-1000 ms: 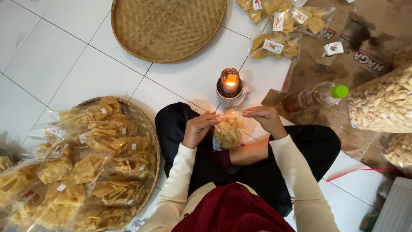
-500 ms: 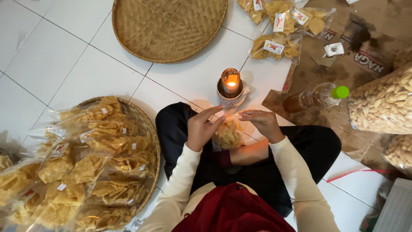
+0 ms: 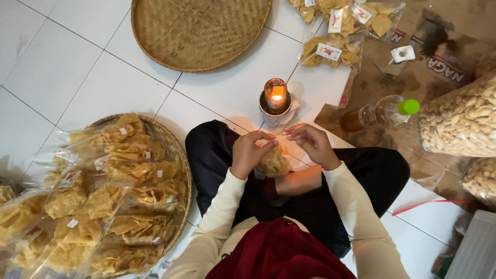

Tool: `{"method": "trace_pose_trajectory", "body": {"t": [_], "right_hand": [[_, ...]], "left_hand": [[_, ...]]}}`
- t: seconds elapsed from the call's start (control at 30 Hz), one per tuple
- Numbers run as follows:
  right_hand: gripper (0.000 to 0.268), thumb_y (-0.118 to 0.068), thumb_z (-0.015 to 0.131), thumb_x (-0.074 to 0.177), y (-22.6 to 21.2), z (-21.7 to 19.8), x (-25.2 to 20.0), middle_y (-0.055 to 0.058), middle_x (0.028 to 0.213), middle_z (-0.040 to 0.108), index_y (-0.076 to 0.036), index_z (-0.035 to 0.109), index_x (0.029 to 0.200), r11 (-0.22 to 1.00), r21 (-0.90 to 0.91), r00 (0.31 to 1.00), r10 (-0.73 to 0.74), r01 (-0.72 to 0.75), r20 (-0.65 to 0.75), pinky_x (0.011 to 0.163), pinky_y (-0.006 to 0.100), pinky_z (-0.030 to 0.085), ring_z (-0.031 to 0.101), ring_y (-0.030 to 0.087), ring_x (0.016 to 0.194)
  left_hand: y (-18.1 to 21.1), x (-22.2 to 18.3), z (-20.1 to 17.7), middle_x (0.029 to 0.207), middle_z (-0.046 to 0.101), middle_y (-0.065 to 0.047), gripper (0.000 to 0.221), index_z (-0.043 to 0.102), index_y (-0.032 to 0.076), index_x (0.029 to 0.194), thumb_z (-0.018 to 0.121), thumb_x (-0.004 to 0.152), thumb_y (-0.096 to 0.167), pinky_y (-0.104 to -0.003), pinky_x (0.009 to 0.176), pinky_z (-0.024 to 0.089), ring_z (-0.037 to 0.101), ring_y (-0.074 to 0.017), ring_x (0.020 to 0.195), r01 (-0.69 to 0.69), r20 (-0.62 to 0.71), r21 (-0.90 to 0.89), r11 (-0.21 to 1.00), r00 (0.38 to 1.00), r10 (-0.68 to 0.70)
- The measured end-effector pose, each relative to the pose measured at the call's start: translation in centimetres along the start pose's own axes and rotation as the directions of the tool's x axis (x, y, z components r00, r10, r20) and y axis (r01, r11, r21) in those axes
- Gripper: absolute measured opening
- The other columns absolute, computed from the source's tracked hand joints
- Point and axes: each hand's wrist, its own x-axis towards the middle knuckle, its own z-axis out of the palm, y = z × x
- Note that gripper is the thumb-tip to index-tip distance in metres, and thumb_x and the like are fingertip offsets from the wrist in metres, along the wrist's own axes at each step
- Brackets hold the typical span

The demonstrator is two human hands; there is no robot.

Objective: The person seals plastic bags of chips by holding the bag opening over a small flame to melt and fuse the plastic.

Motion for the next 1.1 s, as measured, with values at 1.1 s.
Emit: {"method": "trace_pose_trajectory", "body": {"t": [1.1], "right_hand": [[0.009,0.001,0.069,0.088,14.3,-0.6,8.0,0.002,0.09,0.071,0.001,0.066,0.096,0.993,-0.012,0.897,0.101,-0.118,-0.431,0.073,0.025,0.057,0.069,0.01,0.079]], "left_hand": [[-11.9,9.3,6.2,0.075,0.076,-0.007,0.021,0.079,0.011,0.09,0.081,0.079,0.028,-0.03,0.062,0.056,0.075,-0.0156,0.067,0.051,-0.108,-0.113,0.992,0.992,-0.064]]}}
